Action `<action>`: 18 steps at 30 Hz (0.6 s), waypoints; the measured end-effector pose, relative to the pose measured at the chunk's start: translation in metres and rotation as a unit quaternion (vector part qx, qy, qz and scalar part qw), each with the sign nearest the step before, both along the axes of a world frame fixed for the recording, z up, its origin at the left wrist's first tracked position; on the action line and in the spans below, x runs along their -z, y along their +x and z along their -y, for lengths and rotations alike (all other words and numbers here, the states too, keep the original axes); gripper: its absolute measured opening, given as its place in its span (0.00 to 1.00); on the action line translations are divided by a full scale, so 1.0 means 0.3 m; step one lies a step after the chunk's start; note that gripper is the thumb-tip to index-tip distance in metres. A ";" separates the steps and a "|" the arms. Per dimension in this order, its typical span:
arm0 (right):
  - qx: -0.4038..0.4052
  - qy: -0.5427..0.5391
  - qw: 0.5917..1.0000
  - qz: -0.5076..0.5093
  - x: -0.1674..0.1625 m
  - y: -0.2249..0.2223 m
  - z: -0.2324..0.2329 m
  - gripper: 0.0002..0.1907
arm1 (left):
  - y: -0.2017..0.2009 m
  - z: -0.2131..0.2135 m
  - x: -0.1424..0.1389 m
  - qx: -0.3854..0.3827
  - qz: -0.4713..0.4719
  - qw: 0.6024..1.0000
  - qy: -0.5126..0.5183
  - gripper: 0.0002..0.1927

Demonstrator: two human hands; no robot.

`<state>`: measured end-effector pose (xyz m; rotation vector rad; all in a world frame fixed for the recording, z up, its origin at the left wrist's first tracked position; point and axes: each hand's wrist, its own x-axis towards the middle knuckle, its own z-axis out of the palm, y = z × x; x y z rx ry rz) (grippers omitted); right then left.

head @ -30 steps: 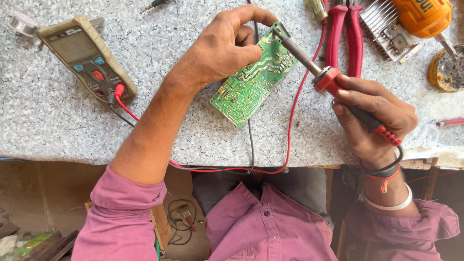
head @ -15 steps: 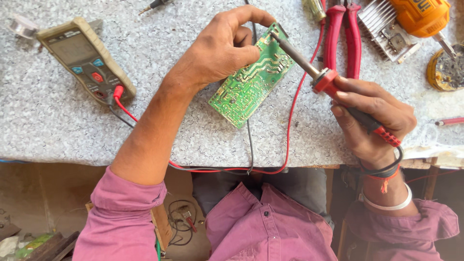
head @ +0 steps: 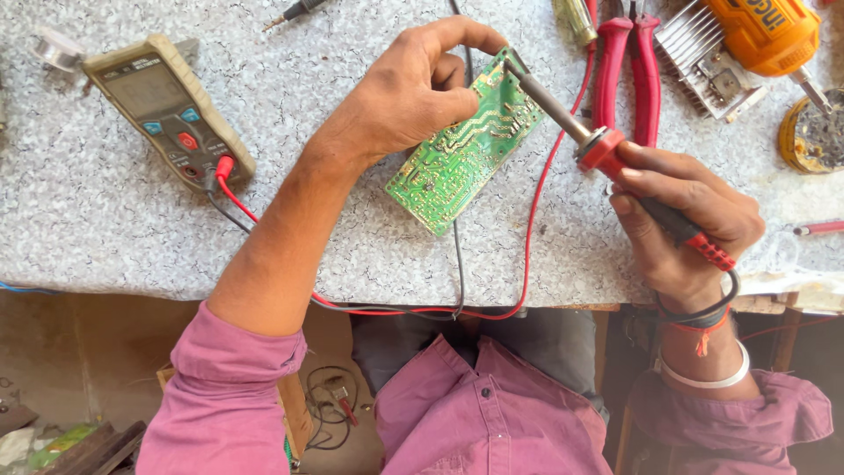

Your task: The person uses a soldering iron to apply solder to multiple points on a green circuit board. They hold the board with one hand and the soldering iron with the other, moving between different solder joints. A multimeter and other tools are visible on the workbench.

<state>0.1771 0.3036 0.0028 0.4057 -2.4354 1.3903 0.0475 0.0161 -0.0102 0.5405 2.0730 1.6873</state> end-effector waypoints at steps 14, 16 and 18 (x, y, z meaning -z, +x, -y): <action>-0.002 -0.012 1.000 -0.001 -0.003 -0.002 0.003 0.09 | 0.001 -0.002 -0.002 0.000 0.000 1.000 -0.009 0.23; -0.002 -0.014 1.000 -0.002 -0.002 -0.004 0.005 0.09 | 0.001 -0.001 -0.003 0.001 -0.006 1.000 -0.004 0.24; -0.011 -0.006 1.000 -0.010 -0.001 -0.007 0.006 0.09 | 0.001 -0.003 -0.003 0.001 -0.005 1.000 -0.008 0.24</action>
